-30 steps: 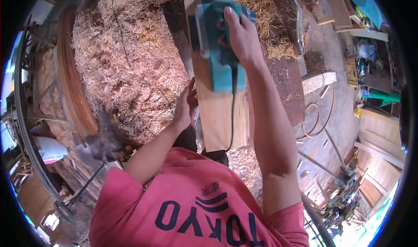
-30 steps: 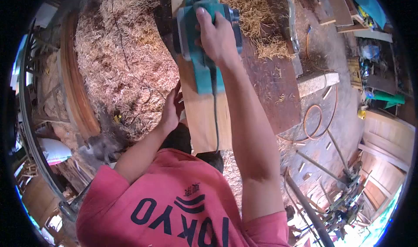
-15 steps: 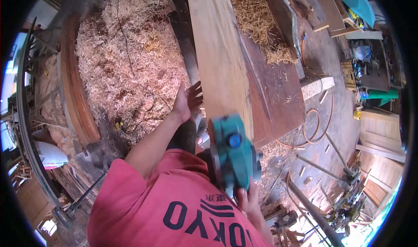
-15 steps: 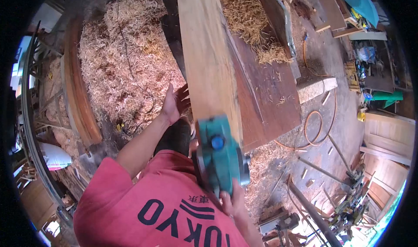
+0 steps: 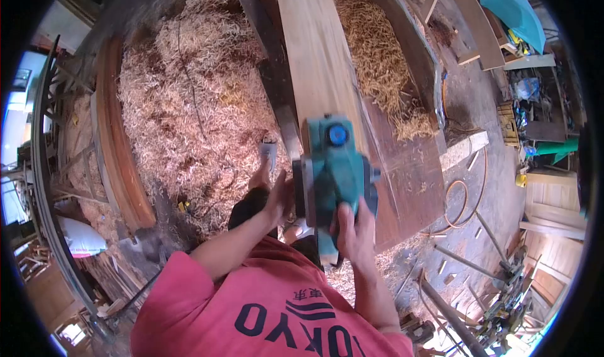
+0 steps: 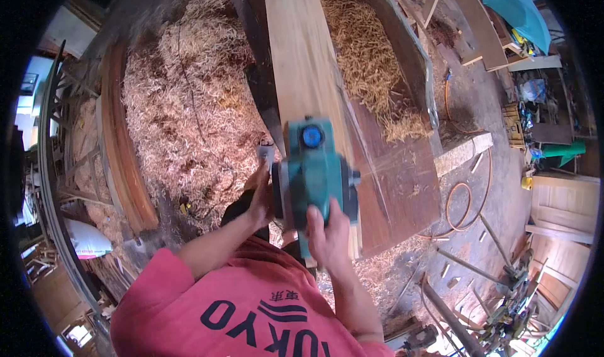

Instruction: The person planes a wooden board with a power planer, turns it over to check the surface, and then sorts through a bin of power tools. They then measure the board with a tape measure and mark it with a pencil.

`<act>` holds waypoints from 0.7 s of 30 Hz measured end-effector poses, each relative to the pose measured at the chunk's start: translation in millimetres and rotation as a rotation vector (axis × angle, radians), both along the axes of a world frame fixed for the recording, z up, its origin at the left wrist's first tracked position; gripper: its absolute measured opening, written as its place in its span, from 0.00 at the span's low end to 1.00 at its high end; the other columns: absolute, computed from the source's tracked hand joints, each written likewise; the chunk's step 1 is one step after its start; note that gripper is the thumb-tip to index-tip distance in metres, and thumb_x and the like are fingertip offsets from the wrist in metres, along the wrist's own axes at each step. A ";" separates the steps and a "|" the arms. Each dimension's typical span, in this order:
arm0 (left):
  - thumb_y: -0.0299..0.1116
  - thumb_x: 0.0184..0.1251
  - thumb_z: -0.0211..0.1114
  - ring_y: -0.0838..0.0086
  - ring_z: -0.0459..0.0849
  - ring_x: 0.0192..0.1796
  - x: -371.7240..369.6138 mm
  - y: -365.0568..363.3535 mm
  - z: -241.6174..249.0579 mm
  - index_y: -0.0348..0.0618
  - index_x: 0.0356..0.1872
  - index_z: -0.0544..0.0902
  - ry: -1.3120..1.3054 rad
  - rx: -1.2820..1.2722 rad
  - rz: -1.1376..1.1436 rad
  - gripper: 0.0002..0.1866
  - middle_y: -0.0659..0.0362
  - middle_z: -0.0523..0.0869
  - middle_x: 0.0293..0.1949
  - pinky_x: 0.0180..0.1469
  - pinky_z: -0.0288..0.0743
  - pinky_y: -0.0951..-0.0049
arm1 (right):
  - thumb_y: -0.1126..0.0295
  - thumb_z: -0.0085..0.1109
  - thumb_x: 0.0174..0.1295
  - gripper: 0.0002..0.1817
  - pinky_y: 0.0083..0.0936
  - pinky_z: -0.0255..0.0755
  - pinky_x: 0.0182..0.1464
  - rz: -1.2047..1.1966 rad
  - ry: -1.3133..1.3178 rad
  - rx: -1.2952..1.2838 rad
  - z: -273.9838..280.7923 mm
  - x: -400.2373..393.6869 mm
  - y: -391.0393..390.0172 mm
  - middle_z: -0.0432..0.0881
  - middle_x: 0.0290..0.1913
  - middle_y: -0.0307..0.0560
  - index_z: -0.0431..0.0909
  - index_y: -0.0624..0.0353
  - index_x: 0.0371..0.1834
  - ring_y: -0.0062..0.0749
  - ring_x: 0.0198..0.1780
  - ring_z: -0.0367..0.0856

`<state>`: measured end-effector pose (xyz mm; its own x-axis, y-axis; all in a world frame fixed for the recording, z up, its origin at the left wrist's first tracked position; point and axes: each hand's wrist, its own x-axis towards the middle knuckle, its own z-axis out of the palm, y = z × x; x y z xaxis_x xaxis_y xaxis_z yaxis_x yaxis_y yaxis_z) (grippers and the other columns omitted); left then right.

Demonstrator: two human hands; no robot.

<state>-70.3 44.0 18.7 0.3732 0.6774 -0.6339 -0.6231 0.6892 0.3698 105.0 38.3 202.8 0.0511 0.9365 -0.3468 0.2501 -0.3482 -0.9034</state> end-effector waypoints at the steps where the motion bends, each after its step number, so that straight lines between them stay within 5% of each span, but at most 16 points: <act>1: 0.67 0.78 0.35 0.64 0.78 0.63 -0.9 4.1 5.0 0.41 0.71 0.72 -0.047 -0.005 0.002 0.41 0.52 0.79 0.65 0.69 0.64 0.60 | 0.47 0.48 0.75 0.24 0.22 0.67 0.25 0.001 0.020 -0.003 -2.3 -8.0 33.0 0.74 0.22 0.37 0.74 0.62 0.43 0.21 0.22 0.74; 7: 0.65 0.79 0.36 0.67 0.79 0.63 -17.4 43.9 5.2 0.40 0.67 0.75 -0.117 -0.300 -0.108 0.39 0.59 0.82 0.62 0.67 0.65 0.64 | 0.49 0.50 0.76 0.23 0.22 0.69 0.26 -0.040 -0.099 0.169 -30.0 -56.9 255.7 0.76 0.25 0.38 0.75 0.61 0.38 0.21 0.23 0.77; 11: 0.67 0.78 0.35 0.70 0.79 0.64 -40.6 79.1 -4.7 0.44 0.67 0.76 -0.125 -0.265 -0.320 0.39 0.61 0.82 0.62 0.65 0.66 0.69 | 0.49 0.50 0.76 0.24 0.22 0.71 0.28 -0.037 0.031 0.139 -28.2 -73.8 359.2 0.78 0.28 0.39 0.76 0.62 0.37 0.21 0.24 0.77; 12: 0.65 0.78 0.40 0.73 0.80 0.60 -47.3 92.0 -5.0 0.42 0.65 0.77 -0.140 -0.288 -0.330 0.37 0.59 0.84 0.59 0.59 0.70 0.71 | 0.49 0.50 0.76 0.24 0.22 0.71 0.28 -0.029 0.016 0.156 -31.3 -73.1 361.4 0.79 0.28 0.39 0.76 0.62 0.38 0.21 0.24 0.77; 16: 0.56 0.79 0.51 0.76 0.83 0.49 -89.2 170.5 -11.1 0.42 0.56 0.82 0.546 0.058 -0.286 0.27 0.59 0.87 0.49 0.48 0.75 0.74 | 0.53 0.49 0.77 0.18 0.21 0.70 0.29 -0.029 -0.028 0.196 -39.9 -58.1 303.6 0.79 0.29 0.36 0.76 0.58 0.42 0.18 0.25 0.76; 19: 0.49 0.78 0.54 0.78 0.84 0.41 -128.4 289.7 -1.4 0.40 0.49 0.85 0.853 0.441 -0.169 0.22 0.60 0.88 0.42 0.44 0.78 0.77 | 0.61 0.54 0.74 0.17 0.25 0.69 0.30 -0.120 0.038 -0.106 4.7 -47.1 197.8 0.77 0.27 0.37 0.75 0.63 0.55 0.21 0.27 0.73; 21: 0.46 0.77 0.58 0.78 0.85 0.39 -121.7 379.4 32.1 0.40 0.49 0.85 0.780 0.376 0.073 0.19 0.59 0.89 0.41 0.43 0.78 0.77 | 0.60 0.58 0.69 0.19 0.25 0.69 0.28 -0.179 0.078 -0.105 -4.0 -27.1 110.4 0.77 0.26 0.38 0.75 0.65 0.53 0.22 0.26 0.75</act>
